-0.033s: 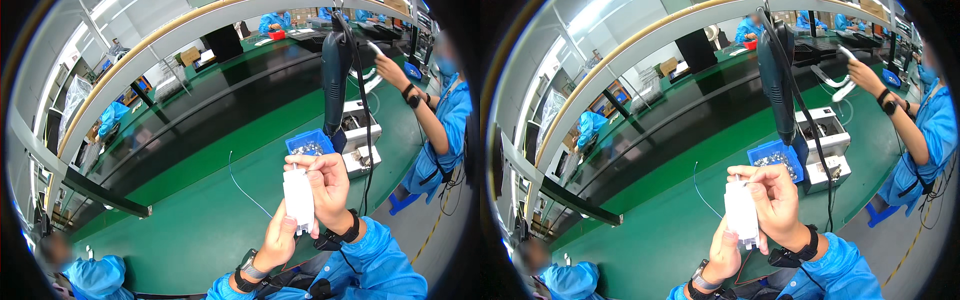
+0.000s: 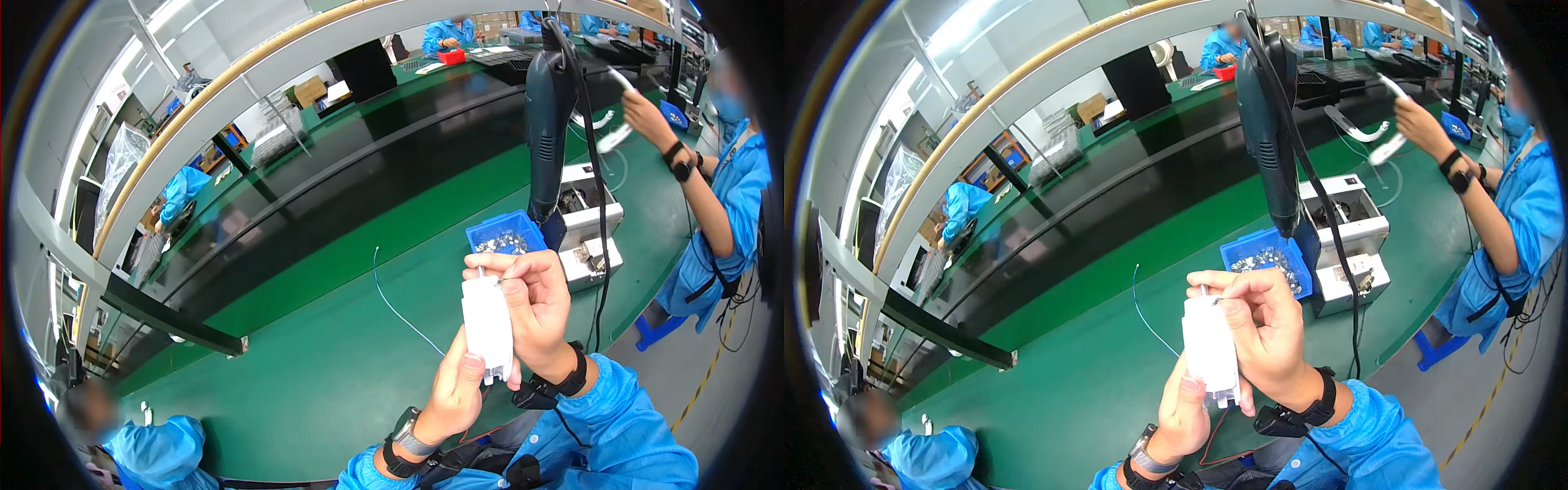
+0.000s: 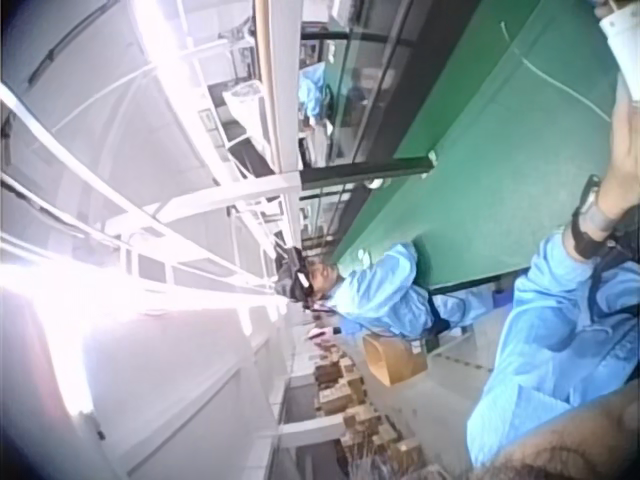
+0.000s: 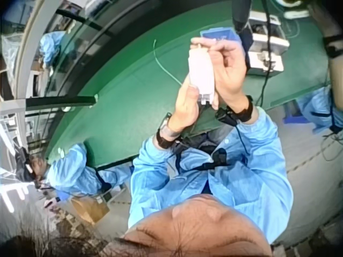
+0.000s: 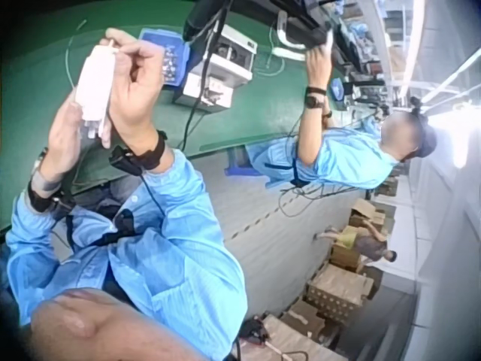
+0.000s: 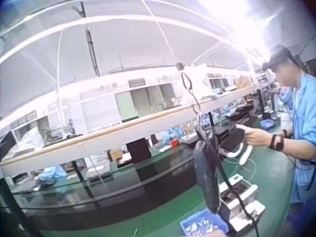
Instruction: Assembling small electronic components using an electric screwdriver on a factory production line.
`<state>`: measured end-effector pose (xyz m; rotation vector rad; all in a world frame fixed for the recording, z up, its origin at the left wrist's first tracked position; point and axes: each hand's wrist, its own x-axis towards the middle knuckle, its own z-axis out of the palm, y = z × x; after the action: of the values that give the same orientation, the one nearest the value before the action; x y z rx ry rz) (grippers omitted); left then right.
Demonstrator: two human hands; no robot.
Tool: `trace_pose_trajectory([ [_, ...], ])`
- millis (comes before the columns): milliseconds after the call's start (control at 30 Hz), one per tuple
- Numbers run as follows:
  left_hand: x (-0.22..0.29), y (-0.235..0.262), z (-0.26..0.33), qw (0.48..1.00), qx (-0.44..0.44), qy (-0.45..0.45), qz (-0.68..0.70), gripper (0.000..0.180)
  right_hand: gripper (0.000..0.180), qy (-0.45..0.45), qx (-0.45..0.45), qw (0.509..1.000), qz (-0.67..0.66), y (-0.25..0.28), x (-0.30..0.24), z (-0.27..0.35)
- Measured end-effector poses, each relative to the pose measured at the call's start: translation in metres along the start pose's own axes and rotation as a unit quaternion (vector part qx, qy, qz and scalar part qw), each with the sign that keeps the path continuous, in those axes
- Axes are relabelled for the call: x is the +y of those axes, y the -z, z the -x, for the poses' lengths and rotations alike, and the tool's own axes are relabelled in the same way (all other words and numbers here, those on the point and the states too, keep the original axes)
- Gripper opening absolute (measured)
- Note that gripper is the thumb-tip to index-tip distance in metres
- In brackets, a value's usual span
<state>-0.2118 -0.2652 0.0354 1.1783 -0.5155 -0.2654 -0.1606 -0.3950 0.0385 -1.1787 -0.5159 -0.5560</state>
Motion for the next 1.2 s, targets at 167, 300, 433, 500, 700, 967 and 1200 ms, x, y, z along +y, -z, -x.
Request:
trace_pose_trajectory([
  [167,-0.005,0.003,0.0,0.998,-0.016,-0.006,0.059,0.054,0.013,0.004,0.005,1.0,0.002,0.001,0.002,0.0],
  [300,-0.005,0.002,-0.001,0.998,-0.007,-0.015,0.053,0.053,0.012,0.006,0.012,1.0,-0.012,-0.001,0.006,-0.001],
  [433,0.007,0.006,-0.008,0.999,0.025,0.032,0.022,0.064,0.011,0.017,0.006,0.998,0.052,0.004,0.007,-0.011],
  [500,0.01,0.011,-0.017,0.999,0.044,0.024,0.014,0.063,0.008,0.112,0.014,0.977,0.181,0.009,0.001,-0.019],
  [700,0.002,0.023,-0.031,0.989,0.09,0.036,0.11,0.046,0.021,0.226,-0.114,0.889,0.381,0.015,-0.015,-0.007],
  [967,-0.03,0.018,-0.038,0.99,0.017,-0.002,0.139,0.049,0.022,0.25,-0.127,0.823,0.494,0.021,-0.026,0.0],
  [1200,-0.043,0.021,-0.05,0.99,0.003,-0.042,0.138,0.046,0.017,0.212,-0.205,0.828,0.477,0.059,-0.007,0.003],
])
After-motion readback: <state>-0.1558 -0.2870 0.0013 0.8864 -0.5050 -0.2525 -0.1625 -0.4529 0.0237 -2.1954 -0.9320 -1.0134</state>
